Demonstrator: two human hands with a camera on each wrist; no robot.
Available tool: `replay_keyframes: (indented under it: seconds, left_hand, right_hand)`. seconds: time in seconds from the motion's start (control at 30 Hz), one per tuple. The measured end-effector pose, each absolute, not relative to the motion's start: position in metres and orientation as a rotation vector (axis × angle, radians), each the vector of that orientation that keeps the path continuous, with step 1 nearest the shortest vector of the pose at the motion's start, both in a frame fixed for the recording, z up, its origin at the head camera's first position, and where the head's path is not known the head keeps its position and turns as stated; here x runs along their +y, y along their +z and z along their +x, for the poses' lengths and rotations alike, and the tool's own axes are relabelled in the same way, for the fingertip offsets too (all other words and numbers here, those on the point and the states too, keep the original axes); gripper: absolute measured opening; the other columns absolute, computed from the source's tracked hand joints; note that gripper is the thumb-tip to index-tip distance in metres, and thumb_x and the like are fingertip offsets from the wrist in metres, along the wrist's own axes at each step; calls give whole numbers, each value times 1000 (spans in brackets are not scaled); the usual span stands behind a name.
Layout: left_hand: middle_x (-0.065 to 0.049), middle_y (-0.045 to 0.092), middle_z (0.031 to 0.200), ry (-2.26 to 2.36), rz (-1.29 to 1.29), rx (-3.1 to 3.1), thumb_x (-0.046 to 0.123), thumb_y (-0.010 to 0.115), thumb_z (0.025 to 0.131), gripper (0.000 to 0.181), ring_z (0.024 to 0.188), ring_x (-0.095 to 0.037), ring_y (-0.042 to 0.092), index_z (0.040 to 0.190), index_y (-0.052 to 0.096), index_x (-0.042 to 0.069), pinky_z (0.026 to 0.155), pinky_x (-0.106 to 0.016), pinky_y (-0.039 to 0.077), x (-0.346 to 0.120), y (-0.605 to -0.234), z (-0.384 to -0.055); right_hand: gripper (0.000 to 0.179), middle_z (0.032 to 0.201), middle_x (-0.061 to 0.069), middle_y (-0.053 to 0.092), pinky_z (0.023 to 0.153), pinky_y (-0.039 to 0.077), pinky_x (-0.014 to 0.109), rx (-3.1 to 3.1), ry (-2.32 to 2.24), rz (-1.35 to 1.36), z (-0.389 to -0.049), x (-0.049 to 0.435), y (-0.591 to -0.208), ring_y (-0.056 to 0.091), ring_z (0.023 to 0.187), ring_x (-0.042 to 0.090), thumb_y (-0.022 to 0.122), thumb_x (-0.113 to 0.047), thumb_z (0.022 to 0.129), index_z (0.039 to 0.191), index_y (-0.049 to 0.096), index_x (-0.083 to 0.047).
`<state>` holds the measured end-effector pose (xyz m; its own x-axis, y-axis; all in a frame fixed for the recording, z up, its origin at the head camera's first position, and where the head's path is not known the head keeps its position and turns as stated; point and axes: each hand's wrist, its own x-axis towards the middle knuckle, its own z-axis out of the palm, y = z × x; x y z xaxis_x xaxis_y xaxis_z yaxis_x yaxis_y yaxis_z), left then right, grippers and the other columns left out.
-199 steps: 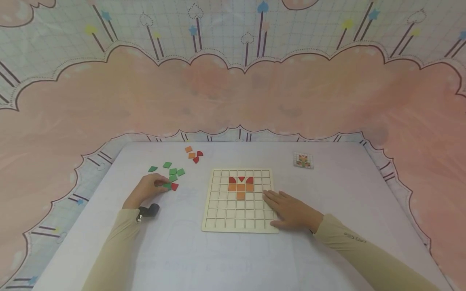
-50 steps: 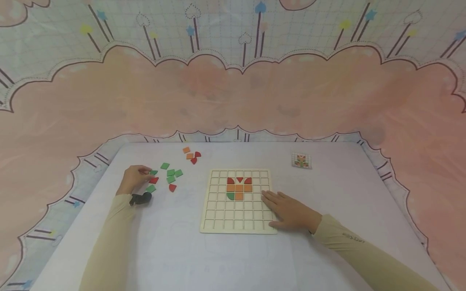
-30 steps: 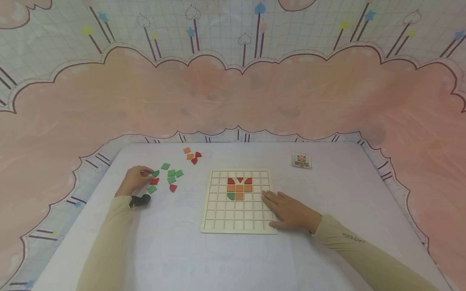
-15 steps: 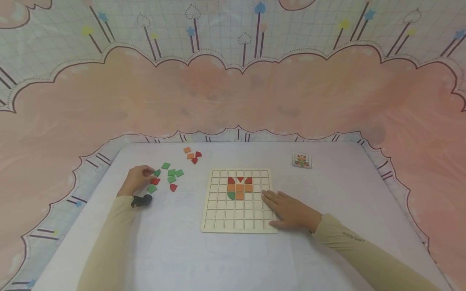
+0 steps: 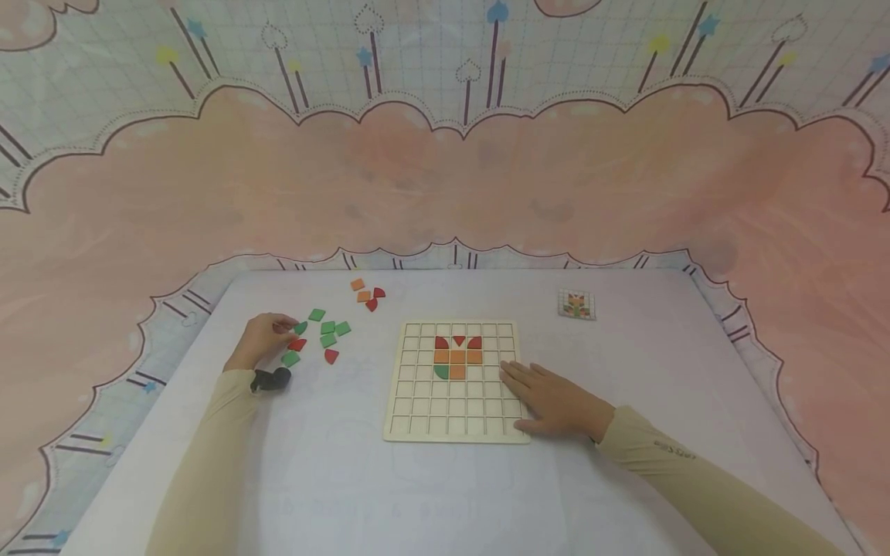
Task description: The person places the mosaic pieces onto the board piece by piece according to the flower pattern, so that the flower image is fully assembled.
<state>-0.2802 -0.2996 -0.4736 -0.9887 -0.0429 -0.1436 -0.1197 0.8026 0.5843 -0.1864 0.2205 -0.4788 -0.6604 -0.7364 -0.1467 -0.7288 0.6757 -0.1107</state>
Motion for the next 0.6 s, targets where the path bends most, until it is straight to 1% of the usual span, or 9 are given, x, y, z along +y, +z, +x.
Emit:
replay_keyframes:
  seconds: [0.17, 0.33, 0.47, 0.53, 0.6]
  left_hand:
    - [-22, 60, 107, 933, -29, 2895, 9, 65, 87, 32, 96, -31, 56, 115, 61, -5, 87, -42, 48, -292, -468, -281]
    - [-25, 60, 108, 924, 145, 2918, 6, 64, 87, 30, 99, -34, 58, 113, 61, -9, 88, -44, 49, -269, -455, -279]
    - [-22, 61, 102, 920, 244, 2899, 5, 66, 85, 27, 93, -30, 58, 109, 63, -7, 85, -42, 49, -251, -452, -282]
    - [-20, 62, 100, 912, 258, 2879, 6, 68, 84, 27, 91, -28, 58, 107, 64, -6, 83, -39, 49, -245, -455, -285]
    - [-19, 62, 100, 897, 263, 2859, 7, 69, 83, 27, 90, -27, 58, 107, 65, -5, 83, -39, 49, -240, -460, -288]
  right_hand:
    - [78, 156, 11, 22, 114, 25, 47, 2705, -61, -1188, -187, 220, -479, 25, 143, 28, 53, -48, 90, 148, 26, -4]
    - [77, 156, 12, 23, 114, 26, 47, 2703, -68, -1176, -186, 219, -476, 25, 143, 29, 54, -47, 90, 147, 27, -3]
    - [77, 156, 12, 23, 114, 26, 48, 2703, -80, -1161, -185, 218, -474, 25, 143, 29, 54, -47, 90, 147, 27, -4]
    - [78, 156, 11, 22, 114, 25, 47, 2704, -78, -1155, -185, 218, -475, 25, 143, 28, 54, -48, 90, 148, 26, -4]
    - [78, 156, 11, 22, 114, 25, 47, 2703, -74, -1151, -186, 218, -477, 24, 143, 28, 54, -48, 90, 148, 26, -5]
